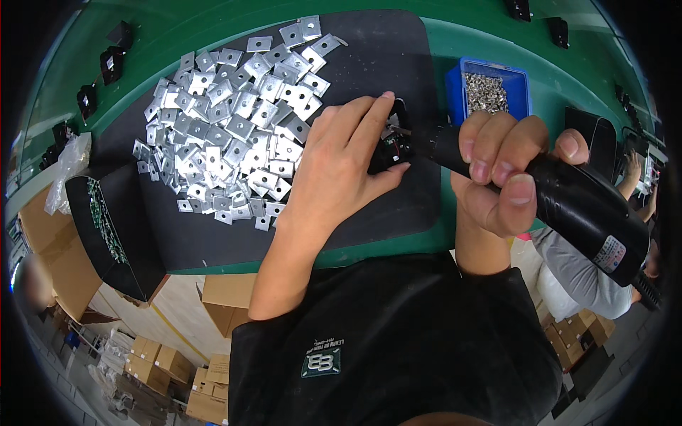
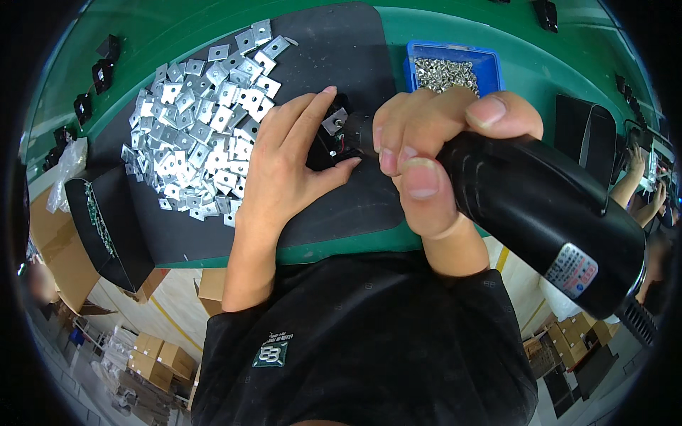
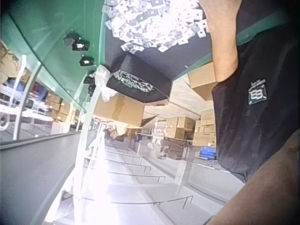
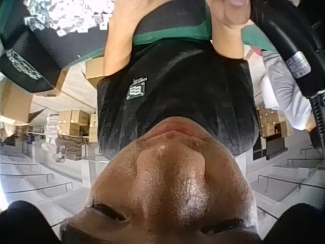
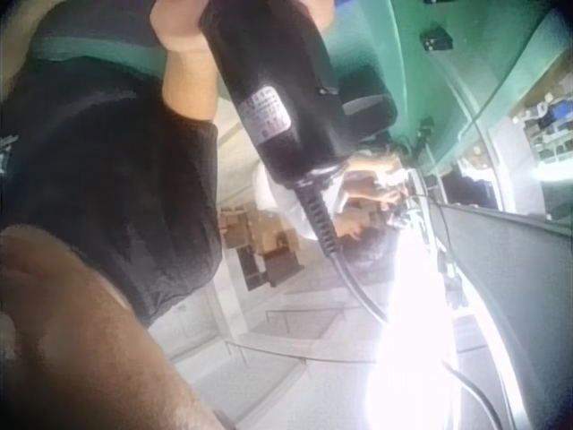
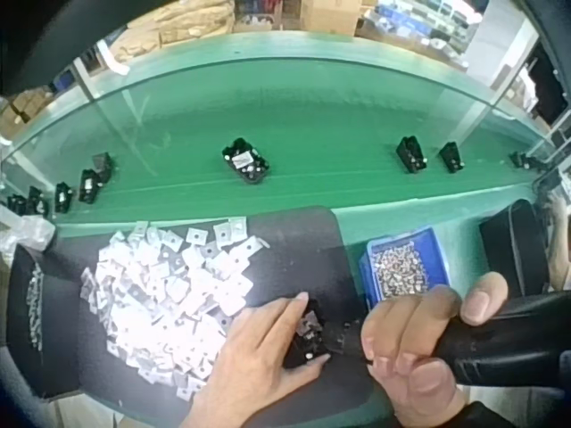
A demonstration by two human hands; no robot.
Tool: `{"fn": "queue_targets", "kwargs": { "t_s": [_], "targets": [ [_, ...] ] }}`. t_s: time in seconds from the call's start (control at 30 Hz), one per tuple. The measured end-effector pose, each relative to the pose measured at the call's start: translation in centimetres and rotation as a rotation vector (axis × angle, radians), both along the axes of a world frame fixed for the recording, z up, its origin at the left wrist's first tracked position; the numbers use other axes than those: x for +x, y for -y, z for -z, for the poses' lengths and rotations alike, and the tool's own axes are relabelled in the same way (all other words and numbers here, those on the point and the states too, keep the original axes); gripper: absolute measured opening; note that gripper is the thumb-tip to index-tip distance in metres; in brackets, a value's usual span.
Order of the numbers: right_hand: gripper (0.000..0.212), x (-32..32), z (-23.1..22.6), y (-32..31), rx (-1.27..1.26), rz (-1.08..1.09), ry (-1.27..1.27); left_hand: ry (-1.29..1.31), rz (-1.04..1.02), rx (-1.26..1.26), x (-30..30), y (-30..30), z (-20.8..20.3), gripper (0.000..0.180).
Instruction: Assemble electronic components by placing PCB units and securing them with an electric screwdriver.
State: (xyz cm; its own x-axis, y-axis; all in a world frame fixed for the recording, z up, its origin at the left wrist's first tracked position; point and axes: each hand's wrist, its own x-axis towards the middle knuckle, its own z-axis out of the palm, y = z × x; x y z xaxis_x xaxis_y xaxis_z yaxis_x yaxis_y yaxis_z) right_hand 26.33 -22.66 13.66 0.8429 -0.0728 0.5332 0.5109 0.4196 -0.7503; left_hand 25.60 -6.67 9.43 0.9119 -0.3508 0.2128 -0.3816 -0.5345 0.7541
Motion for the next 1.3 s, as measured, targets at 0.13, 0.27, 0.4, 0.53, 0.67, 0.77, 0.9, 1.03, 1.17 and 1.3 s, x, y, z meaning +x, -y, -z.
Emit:
{"fn": "queue_targets", "kwargs": {
  "t_s": [0.13, 0.27, 0.4, 0.53, 0.67, 0.77, 0.9, 1.03, 1.17, 1.3],
  "targets": [
    [0.046, 0.2, 0.1, 0.4, -0.040, -0.069, 0.040, 0.025, -0.002, 0.004, 0.1, 0.0, -0.2, 0.073],
    [0.045, 0.1, -0.2, 0.1, -0.012, -0.057, 0.015, 0.011, -0.002, 0.001, 0.1, -0.1, -0.1, 0.073],
    [0.044, 0.0, -0.1, 0.2, -0.016, -0.053, 0.009, 0.017, 0.006, 0.004, 0.2, -0.1, 0.0, 0.072],
    [0.037, 0.1, -0.4, 0.7, -0.149, -0.148, 0.019, 0.012, 0.008, -0.013, 0.1, -0.1, 0.3, 0.072],
    [0.036, 0.0, -0.5, 0.7, -0.143, -0.169, 0.000, -0.007, 0.005, -0.009, 0.1, -0.2, 0.2, 0.072],
    [0.041, -0.1, -0.5, 0.6, -0.068, -0.101, -0.015, 0.006, 0.007, -0.034, 0.2, -0.1, 0.2, 0.072],
    [0.041, -0.2, -0.6, 0.5, -0.081, -0.100, -0.021, -0.008, 0.006, -0.034, 0.2, -0.2, 0.1, 0.072],
    [0.042, -0.1, -0.4, 0.3, -0.102, -0.117, -0.006, -0.019, 0.009, -0.030, 0.1, -0.4, 0.4, 0.072],
    [0.035, -0.1, -0.9, 0.7, -0.188, -0.149, -0.019, -0.019, 0.018, -0.033, 0.3, -0.2, 0.5, 0.072],
    [0.036, -0.1, -0.7, 0.7, -0.148, -0.144, -0.022, -0.027, 0.009, -0.052, 0.3, -0.1, 0.4, 0.071]
  ]
}}
